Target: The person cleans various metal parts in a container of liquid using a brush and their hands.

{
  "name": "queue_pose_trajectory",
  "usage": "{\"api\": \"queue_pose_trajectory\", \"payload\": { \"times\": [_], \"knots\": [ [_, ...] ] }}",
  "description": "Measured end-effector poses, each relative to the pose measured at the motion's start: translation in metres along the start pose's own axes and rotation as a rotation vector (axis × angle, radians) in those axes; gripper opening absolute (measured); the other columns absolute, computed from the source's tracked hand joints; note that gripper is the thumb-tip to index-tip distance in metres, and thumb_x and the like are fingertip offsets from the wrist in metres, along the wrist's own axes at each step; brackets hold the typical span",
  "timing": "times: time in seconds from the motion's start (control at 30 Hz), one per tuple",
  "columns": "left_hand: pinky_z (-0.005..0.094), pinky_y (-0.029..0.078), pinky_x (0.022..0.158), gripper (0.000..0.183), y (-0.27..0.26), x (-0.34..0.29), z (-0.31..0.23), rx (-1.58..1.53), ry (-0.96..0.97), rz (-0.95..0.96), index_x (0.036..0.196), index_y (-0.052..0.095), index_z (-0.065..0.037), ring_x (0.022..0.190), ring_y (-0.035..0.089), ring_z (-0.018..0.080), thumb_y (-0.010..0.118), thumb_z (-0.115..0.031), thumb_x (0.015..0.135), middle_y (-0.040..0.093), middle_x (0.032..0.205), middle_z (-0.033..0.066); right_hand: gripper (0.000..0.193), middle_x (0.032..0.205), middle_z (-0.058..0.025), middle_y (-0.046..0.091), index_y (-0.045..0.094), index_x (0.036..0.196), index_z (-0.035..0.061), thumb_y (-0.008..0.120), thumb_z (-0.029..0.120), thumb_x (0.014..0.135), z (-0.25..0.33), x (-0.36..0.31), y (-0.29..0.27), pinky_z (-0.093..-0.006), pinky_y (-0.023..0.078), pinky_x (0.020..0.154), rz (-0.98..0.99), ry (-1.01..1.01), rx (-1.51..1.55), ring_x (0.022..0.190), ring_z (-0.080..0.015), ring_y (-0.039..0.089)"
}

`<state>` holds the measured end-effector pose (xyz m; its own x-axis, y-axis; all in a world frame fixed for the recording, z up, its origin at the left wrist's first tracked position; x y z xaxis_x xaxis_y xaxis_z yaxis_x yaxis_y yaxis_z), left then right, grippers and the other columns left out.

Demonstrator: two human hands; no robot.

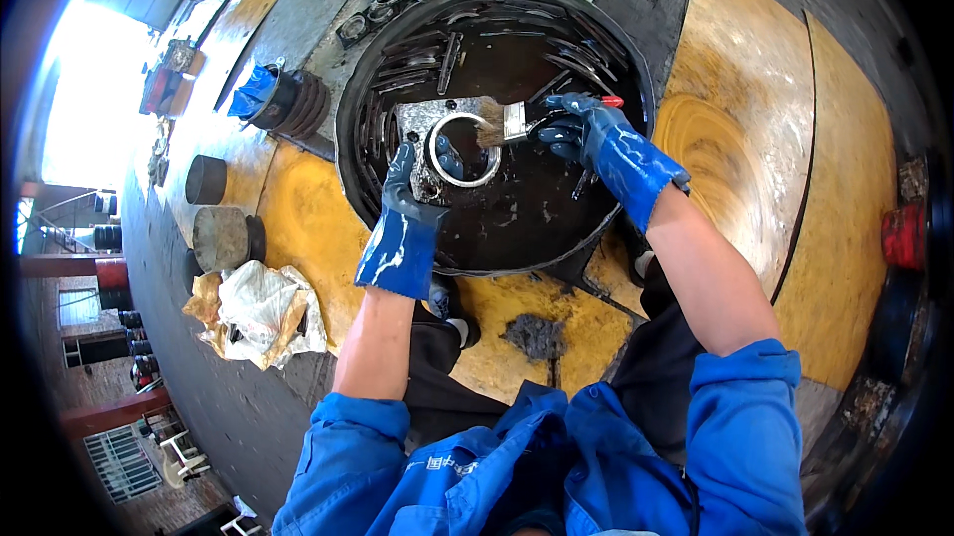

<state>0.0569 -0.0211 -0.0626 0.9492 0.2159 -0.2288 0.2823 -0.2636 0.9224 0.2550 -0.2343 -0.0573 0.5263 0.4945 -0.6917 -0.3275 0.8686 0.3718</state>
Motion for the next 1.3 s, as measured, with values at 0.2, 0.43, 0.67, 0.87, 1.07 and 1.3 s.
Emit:
{"api": "queue_pose_trajectory", "payload": {
  "times": [0.2, 0.43, 0.67, 0.87, 1.07, 1.3],
  "knots": [
    [0.0447, 0.051, 0.103, 0.035, -0.013, 0.011, -0.016, -0.002, 0.235, -0.066, 0.129, 0.062, -0.003, 0.112, 0.066, 0.0291, 0.053, -0.023, 0.102, 0.07, 0.118, 0.0159, 0.029, 0.107, -0.0075, 0.074, 0.07, 0.119, 0.0157, 0.058, 0.033, 0.1, -0.021, 0.003, 0.005, -0.0429, 0.056, 0.076, 0.071, 0.007, -0.034, 0.092, -0.0269, 0.073],
    [0.0436, 0.05, 0.104, 0.035, -0.015, 0.006, -0.026, -0.008, 0.279, -0.088, 0.129, 0.062, -0.004, 0.113, 0.065, 0.0283, 0.051, -0.023, 0.102, 0.069, 0.12, 0.015, 0.026, 0.106, -0.0101, 0.075, 0.072, 0.12, 0.0114, 0.061, 0.025, 0.101, -0.023, -0.027, 0.023, -0.0389, 0.059, 0.068, 0.15, -0.131, -0.133, 0.084, -0.0251, 0.074],
    [0.0426, 0.05, 0.105, 0.035, -0.019, 0.001, -0.03, -0.016, 0.287, -0.102, 0.129, 0.062, -0.005, 0.114, 0.064, 0.0275, 0.049, -0.024, 0.103, 0.069, 0.123, 0.0142, 0.023, 0.099, -0.0057, 0.076, 0.072, 0.116, 0.0079, 0.063, 0.023, 0.1, -0.017, -0.053, 0.032, -0.0278, 0.059, 0.069, 0.259, -0.34, -0.464, 0.081, -0.0146, 0.072],
    [0.0417, 0.049, 0.106, 0.034, -0.025, 0.003, -0.027, -0.032, 0.259, -0.122, 0.129, 0.063, -0.006, 0.115, 0.064, 0.0268, 0.048, -0.024, 0.104, 0.068, 0.125, 0.0134, 0.019, 0.097, -0.0054, 0.076, 0.074, 0.11, 0.0054, 0.069, 0.016, 0.095, -0.017, -0.044, 0.028, -0.0292, 0.056, 0.086, 0.194, -0.538, -0.61, 0.088, -0.012, 0.069],
    [0.0386, 0.05, 0.104, 0.032, -0.004, -0.008, -0.015, 0.763, 0.266, -0.011, 0.129, 0.062, -0.005, 0.114, 0.064, 0.0249, 0.052, -0.02, 0.102, 0.068, 0.124, 0.0125, 0.021, 0.099, -0.0057, 0.075, 0.073, 0.112, 0.0062, 0.069, 0.019, 0.095, -0.012, -0.026, 0.016, -0.0298, 0.057, 0.083, 0.107, -0.661, -0.743, 0.088, -0.0137, 0.069],
    [0.0356, 0.055, 0.092, 0.037, 0.005, -0.01, 0.012, 0.587, -0.142, -0.337, 0.127, 0.064, -0.001, 0.099, 0.068, 0.0195, 0.069, -0.017, 0.094, 0.071, 0.112, 0.0098, 0.023, 0.1, -0.0071, 0.076, 0.074, 0.109, 0.0085, 0.071, 0.025, 0.093, -0.002, -0.039, 0.017, -0.0324, 0.056, 0.087, -0.003, -0.699, -0.8, 0.091, -0.0164, 0.071]
  ]
}}
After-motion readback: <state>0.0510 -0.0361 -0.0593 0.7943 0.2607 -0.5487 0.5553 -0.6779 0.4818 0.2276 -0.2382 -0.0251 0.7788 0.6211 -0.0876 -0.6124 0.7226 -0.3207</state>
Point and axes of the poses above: each hand's wrist, its own x-axis towards the middle knuckle, its own y-axis out of the palm, z = x × y, the point moved 3 cm from there along x, towards the middle knuckle
